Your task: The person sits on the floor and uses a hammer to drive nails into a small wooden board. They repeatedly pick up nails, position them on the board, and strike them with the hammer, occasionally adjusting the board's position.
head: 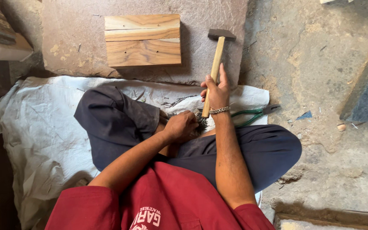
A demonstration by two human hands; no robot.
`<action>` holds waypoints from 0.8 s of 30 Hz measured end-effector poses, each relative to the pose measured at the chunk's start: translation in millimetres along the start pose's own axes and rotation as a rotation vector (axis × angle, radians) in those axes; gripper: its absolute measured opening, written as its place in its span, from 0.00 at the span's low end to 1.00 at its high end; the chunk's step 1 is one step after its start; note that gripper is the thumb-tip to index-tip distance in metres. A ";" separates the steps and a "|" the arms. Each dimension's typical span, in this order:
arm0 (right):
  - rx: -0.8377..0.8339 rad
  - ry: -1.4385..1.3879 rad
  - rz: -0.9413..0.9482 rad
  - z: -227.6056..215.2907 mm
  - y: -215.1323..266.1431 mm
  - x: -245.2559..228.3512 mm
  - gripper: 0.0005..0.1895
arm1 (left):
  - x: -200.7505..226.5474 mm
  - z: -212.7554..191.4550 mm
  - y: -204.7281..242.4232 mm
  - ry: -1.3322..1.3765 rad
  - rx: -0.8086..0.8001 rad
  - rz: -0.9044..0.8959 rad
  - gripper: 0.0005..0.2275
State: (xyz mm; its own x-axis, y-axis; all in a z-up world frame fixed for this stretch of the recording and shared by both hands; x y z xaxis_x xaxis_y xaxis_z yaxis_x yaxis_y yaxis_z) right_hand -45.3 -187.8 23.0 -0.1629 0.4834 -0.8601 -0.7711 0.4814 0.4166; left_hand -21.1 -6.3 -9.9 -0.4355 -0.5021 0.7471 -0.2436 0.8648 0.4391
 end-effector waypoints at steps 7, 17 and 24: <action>0.005 0.046 -0.042 -3.9 2.5 6.5 0.37 | -24.2 11.1 -3.5 0.270 0.102 0.072 0.07; 0.018 0.111 -0.009 -4.4 -3.4 5.4 0.37 | -29.8 -15.2 -1.7 0.949 0.199 0.030 0.04; 0.028 0.136 -0.009 -5.9 -5.3 7.8 0.37 | -27.3 -30.8 -0.3 1.011 0.280 0.183 0.03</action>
State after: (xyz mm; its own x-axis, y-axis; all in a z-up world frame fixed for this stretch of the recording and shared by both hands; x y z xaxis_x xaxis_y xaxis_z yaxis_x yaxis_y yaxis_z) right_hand -46.1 -190.9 12.3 -0.2394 0.3759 -0.8952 -0.7557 0.5068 0.4149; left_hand 17.6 6.8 -15.1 0.4053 -0.0278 0.9138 -0.4938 0.8346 0.2443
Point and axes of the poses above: each hand's wrist, its own y-axis away from the middle knuckle, its own z-axis out of the palm, x = y × z, the point moved 1 cm from there along -y, towards the middle knuckle, and after that the axes turned 12 degrees about -x, right-handed, at the moved point
